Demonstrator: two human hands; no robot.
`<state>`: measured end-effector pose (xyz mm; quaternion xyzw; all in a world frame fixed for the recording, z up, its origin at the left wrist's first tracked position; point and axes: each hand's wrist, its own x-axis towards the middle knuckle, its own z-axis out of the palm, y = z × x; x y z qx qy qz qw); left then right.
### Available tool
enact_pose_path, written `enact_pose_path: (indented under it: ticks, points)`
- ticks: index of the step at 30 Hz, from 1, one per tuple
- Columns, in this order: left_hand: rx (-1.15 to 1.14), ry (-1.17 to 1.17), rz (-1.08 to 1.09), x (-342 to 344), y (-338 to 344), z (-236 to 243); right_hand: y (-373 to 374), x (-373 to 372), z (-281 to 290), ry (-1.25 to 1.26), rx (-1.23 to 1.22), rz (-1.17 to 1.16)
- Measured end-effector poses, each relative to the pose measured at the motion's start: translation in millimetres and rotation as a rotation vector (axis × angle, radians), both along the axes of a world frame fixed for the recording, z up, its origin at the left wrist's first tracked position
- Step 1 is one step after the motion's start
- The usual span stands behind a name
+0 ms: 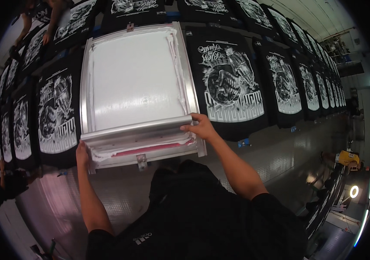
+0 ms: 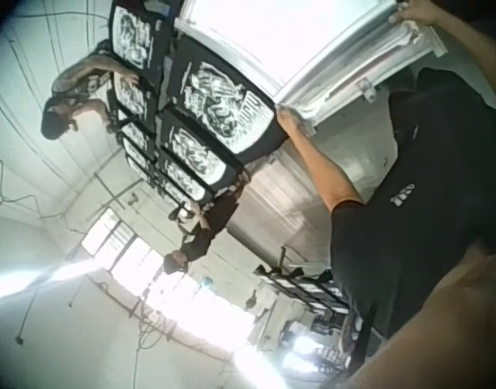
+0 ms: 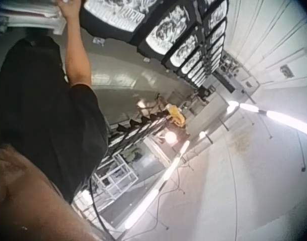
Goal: Manually screen printing white ink onto black t-shirts using a squeegee and screen frame.
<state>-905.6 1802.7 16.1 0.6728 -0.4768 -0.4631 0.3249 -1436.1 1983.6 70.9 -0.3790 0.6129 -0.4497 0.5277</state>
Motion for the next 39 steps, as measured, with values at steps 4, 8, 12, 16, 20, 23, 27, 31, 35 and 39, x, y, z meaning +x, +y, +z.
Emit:
enact_pose_path:
  ticks: [4,8,12,16,20,23,27,31,35,39]
  points:
    - [-0.087,0.056,-0.06,-76,29,36,37,-46,13,0.027,-0.009,-0.082]
    - [-0.06,0.092,0.068,-164,88,68,87,-118,42,-0.07,0.082,-0.131]
    - [-0.137,-0.046,-0.153,-268,133,33,157,-229,48,0.137,0.028,-0.167]
    - [-0.056,0.157,-0.166,-378,181,-3,224,-333,36,0.055,0.017,-0.248]
    - [-0.045,0.156,-0.154,-449,221,18,249,-399,25,0.01,0.053,-0.251]
    - [-0.098,0.147,-0.153,-483,236,35,250,-431,13,0.068,0.098,-0.198]
    - [-0.053,0.088,-0.077,-485,228,10,237,-449,1,-0.003,0.075,-0.201]
    - [0.016,0.079,-0.121,-488,217,8,225,-457,-9,0.201,0.144,-0.203]
    - [-0.036,-0.032,-0.068,-496,206,5,218,-454,-25,0.009,0.028,-0.201]
    - [-0.05,0.042,-0.082,-491,207,2,221,-445,-28,0.003,0.046,-0.219]
